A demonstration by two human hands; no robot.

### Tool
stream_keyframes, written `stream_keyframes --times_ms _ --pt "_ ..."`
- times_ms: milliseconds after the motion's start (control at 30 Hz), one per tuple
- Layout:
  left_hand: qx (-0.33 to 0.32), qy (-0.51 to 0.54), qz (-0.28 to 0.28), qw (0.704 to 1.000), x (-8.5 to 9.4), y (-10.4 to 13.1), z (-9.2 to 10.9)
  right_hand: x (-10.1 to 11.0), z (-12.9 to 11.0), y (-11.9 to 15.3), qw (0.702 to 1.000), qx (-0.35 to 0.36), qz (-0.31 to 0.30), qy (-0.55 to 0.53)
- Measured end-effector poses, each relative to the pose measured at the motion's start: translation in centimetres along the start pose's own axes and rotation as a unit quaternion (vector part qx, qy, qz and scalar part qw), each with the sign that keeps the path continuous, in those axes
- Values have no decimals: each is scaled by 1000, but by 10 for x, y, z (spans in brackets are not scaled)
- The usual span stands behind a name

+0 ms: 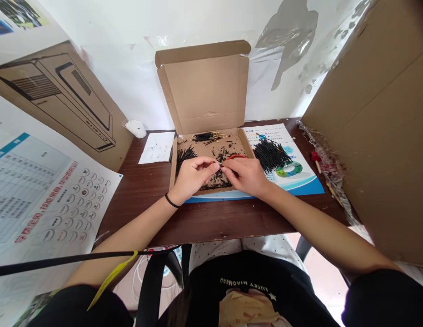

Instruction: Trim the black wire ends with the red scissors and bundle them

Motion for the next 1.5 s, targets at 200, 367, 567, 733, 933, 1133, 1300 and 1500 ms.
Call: stream_keyframes --times_ms 200,367,567,733,933,1133,1300,1500 --pt "-7 23 -1 1000 -1 0 1 8 -5 -2 998 2 62 12" --pt "-17 32 -1 999 0 0 1 17 -10 -2 993 2 114 5" --pt "-29 47 4 998 -1 0 1 13 -8 -2 995 -15 102 -13" --pt "-76 39 7 996 -1 3 10 8 -6 -3 996 -17 80 -33" --pt "-78 41 -2 996 -3 5 10 4 -2 -3 996 -43 49 -53" --pt "-4 74 3 997 -7 6 0 0 0 -1 995 -82 33 -51" --pt "-20 62 17 998 -2 3 2 -2 9 -7 995 -88 -30 -41" --pt "-152 -71 36 985 7 5 25 -20 43 5 962 -79 -222 138"
Point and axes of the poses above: each hand's wrist, its own y-axis away from the middle knuckle, its own x-axis out of the back of the hand, z = x × y, the point moved 9 cm from there along -y, towards the middle knuckle, and after that the axes turned 11 degrees about z, right-handed, at the moved point
